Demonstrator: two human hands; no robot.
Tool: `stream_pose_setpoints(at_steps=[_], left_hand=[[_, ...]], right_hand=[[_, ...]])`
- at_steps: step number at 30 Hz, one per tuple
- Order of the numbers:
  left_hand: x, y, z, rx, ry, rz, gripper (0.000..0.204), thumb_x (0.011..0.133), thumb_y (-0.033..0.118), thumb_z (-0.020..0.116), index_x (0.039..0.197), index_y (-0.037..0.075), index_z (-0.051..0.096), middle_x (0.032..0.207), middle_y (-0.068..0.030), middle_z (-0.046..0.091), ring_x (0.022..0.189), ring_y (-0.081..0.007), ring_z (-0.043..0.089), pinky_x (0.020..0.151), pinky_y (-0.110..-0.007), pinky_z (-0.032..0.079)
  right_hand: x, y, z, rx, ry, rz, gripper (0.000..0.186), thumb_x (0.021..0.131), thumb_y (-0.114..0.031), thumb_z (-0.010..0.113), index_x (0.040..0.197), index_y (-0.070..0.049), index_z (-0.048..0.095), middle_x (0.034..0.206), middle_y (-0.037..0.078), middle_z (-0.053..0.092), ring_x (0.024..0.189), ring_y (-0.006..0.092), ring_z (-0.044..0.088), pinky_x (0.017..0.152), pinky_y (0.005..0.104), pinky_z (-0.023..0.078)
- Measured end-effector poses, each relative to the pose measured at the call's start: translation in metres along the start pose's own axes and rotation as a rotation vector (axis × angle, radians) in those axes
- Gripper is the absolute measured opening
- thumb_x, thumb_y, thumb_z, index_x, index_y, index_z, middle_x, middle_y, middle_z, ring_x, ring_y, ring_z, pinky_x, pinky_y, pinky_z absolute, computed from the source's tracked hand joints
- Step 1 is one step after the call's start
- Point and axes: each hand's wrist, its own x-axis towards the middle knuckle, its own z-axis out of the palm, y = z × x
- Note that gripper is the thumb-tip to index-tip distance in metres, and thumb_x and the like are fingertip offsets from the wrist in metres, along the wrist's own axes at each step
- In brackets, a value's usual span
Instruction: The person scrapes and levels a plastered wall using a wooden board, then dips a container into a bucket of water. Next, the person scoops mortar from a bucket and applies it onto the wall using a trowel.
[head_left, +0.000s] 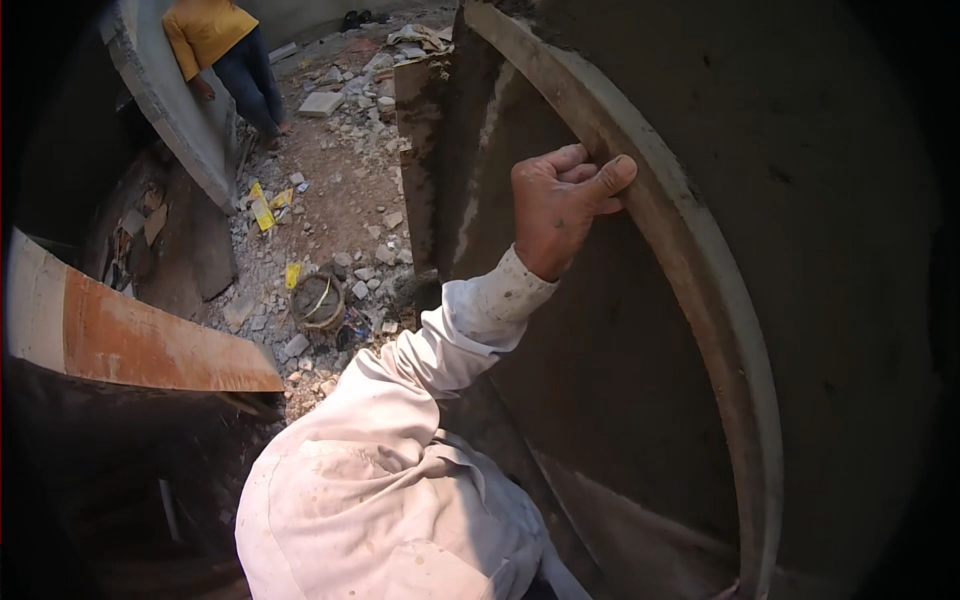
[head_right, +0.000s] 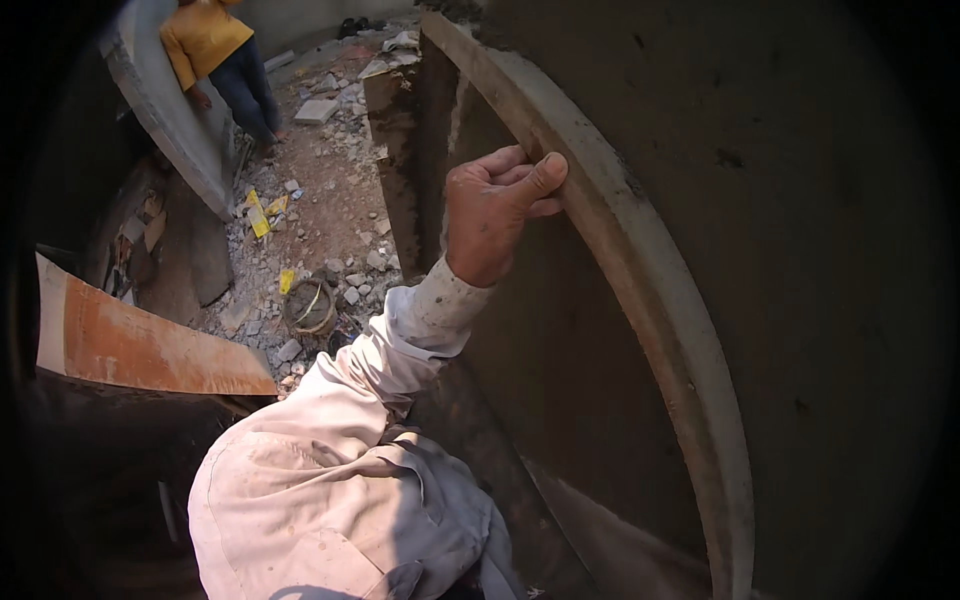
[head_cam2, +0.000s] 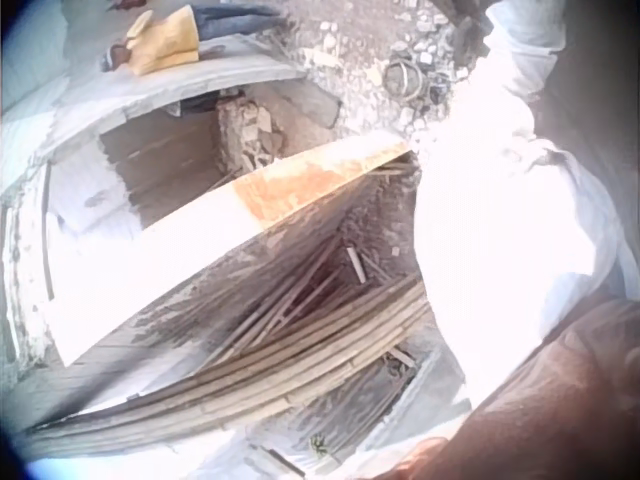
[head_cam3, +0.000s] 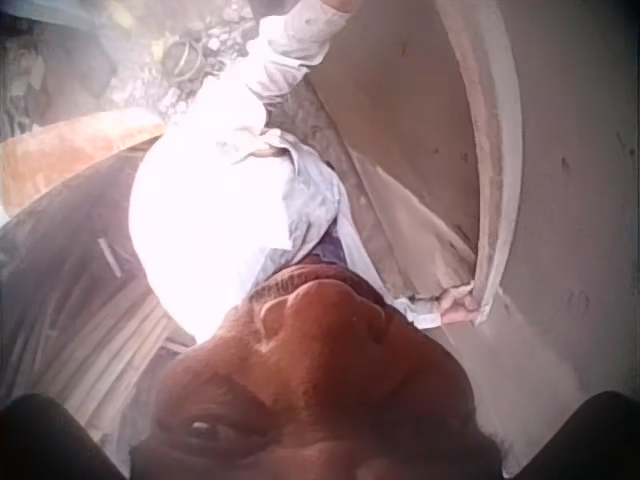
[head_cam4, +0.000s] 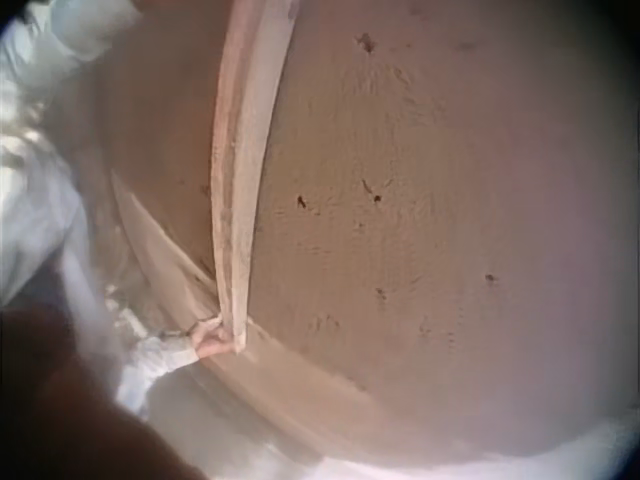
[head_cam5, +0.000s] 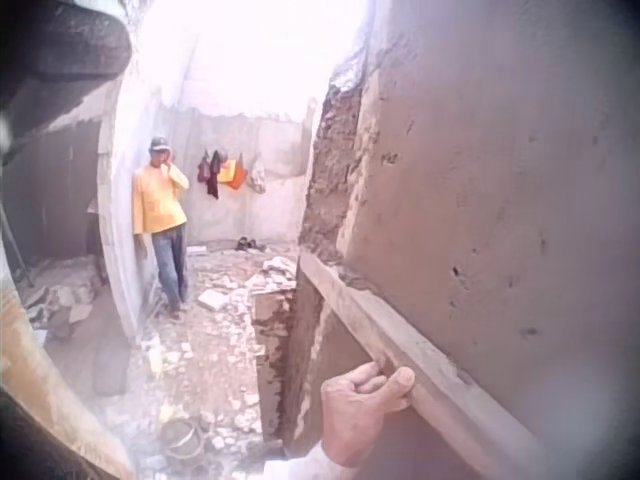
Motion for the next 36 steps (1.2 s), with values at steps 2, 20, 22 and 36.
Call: stream_pose_setpoints(at_steps=[2,20,22,36], left_hand=[[-0.001,0.020,0.026,-0.010,-0.043,0.079,0.043,0.079,0.025,0.079,0.101,-0.009,0.064,0.084,-0.0088,0.070,0.074,-0.0117,0.066,0.065,-0.023,0.055],[-0.046,-0.107,-0.071,-0.044,0.124,-0.172,0.034,0.079,0.020,0.079,0.090,-0.008,0.064,0.067,0.0043,0.056,0.063,-0.0027,0.052,0.065,-0.022,0.054],[-0.022,-0.093,-0.081,0.013,0.095,-0.143,0.034,0.079,0.020,0.079,0.089,-0.009,0.064,0.067,0.0028,0.058,0.064,-0.0034,0.054,0.065,-0.022,0.054],[0.052,-0.025,-0.083,0.070,-0.013,0.012,0.039,0.079,0.026,0.079,0.090,-0.008,0.063,0.074,-0.0047,0.066,0.067,-0.0078,0.061,0.067,-0.024,0.056]], right_hand=[[0.013,0.001,-0.016,-0.083,-0.025,-0.065,0.077,0.071,-0.005,0.081,0.132,0.003,0.037,0.131,0.017,0.044,0.121,0.0262,0.047,0.107,0.0364,0.037],[-0.006,0.026,-0.019,0.197,-0.147,0.627,0.067,0.091,-0.050,0.051,0.132,0.002,0.043,0.132,0.022,0.049,0.121,0.0312,0.050,0.089,0.0338,0.052],[-0.022,-0.008,0.045,0.208,0.062,0.522,0.067,0.091,-0.051,0.051,0.131,0.002,0.044,0.131,0.022,0.050,0.115,0.0290,0.053,0.085,0.0340,0.054],[-0.022,-0.055,0.102,0.318,-0.122,0.449,0.047,0.093,-0.014,0.059,0.134,-0.001,0.040,0.139,0.019,0.044,0.123,0.0252,0.047,0.110,0.0341,0.035]])
